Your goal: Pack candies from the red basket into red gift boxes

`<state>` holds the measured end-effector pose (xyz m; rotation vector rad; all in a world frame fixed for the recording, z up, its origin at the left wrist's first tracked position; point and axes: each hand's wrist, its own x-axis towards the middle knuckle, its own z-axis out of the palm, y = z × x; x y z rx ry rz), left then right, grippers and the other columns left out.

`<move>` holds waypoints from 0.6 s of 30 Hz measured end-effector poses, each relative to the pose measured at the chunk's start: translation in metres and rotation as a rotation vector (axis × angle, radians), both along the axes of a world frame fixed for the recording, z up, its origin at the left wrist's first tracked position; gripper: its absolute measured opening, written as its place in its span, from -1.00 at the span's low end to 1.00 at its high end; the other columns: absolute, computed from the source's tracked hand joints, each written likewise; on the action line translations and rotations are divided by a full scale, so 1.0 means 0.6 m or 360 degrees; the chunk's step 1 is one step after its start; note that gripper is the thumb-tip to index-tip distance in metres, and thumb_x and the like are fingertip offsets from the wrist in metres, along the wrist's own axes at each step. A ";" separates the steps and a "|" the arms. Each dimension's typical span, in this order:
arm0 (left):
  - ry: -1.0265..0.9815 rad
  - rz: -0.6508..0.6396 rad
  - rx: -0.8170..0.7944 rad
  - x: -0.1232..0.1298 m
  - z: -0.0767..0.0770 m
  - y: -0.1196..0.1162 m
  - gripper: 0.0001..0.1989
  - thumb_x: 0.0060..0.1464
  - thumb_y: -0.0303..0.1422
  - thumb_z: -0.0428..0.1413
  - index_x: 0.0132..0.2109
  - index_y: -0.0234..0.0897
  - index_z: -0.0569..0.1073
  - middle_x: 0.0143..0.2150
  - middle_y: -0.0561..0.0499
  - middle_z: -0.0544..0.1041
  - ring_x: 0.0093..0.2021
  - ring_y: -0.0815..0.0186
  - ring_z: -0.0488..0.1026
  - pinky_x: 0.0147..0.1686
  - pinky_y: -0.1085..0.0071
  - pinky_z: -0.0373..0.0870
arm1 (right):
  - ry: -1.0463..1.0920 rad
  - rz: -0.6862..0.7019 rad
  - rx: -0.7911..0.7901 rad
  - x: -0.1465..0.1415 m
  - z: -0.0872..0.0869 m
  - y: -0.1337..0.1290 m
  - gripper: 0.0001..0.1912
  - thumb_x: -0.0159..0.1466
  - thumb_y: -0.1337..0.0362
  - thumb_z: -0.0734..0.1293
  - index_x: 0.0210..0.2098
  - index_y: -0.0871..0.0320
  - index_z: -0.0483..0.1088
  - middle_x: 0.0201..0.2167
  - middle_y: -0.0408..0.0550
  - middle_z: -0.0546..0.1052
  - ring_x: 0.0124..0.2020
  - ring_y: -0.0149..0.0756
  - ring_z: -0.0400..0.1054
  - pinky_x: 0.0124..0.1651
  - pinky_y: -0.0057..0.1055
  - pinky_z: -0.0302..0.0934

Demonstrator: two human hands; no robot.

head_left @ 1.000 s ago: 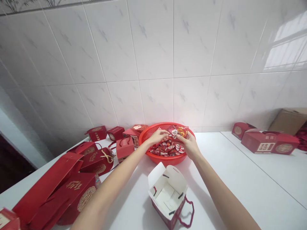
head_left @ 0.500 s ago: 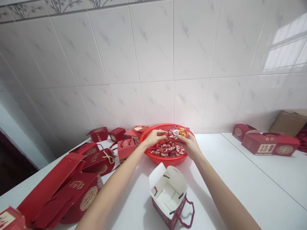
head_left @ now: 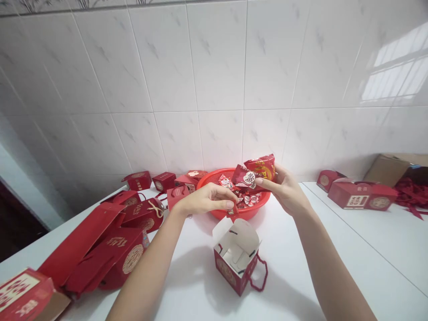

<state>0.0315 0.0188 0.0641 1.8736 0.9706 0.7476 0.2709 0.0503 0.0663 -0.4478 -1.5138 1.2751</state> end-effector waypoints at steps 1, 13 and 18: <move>0.0091 -0.0020 0.0049 0.002 0.002 -0.008 -0.75 0.11 -0.21 0.23 -0.12 -0.24 0.64 -0.19 -0.08 0.66 -0.17 0.19 0.56 -0.13 0.35 0.46 | -0.0066 -0.0008 0.0048 0.003 0.005 -0.009 -0.60 0.11 0.18 0.53 -0.08 0.12 0.49 -0.18 0.00 0.62 -0.18 -0.11 0.53 -0.12 -0.20 0.45; 0.0656 0.0107 0.0322 -0.018 0.006 -0.033 -0.79 0.12 -0.22 0.18 -0.31 -0.22 0.65 -0.32 0.05 0.63 -0.33 0.29 0.50 -0.40 0.52 0.28 | -0.0711 -0.0026 0.0428 0.004 0.023 -0.057 -0.87 0.20 0.28 0.43 -0.23 0.13 0.50 -0.33 -0.11 0.53 -0.36 -0.29 0.37 -0.36 -0.42 0.25; 0.0690 0.0001 -0.0030 -0.016 -0.011 -0.017 -0.85 -0.03 -0.24 0.28 -0.35 -0.20 0.68 -0.33 0.02 0.67 -0.34 0.24 0.55 -0.42 0.51 0.29 | -0.0746 -0.0051 0.0443 0.003 0.020 -0.058 -0.88 0.25 0.22 0.39 -0.25 0.12 0.44 -0.39 -0.13 0.46 -0.41 -0.34 0.30 -0.42 -0.45 0.20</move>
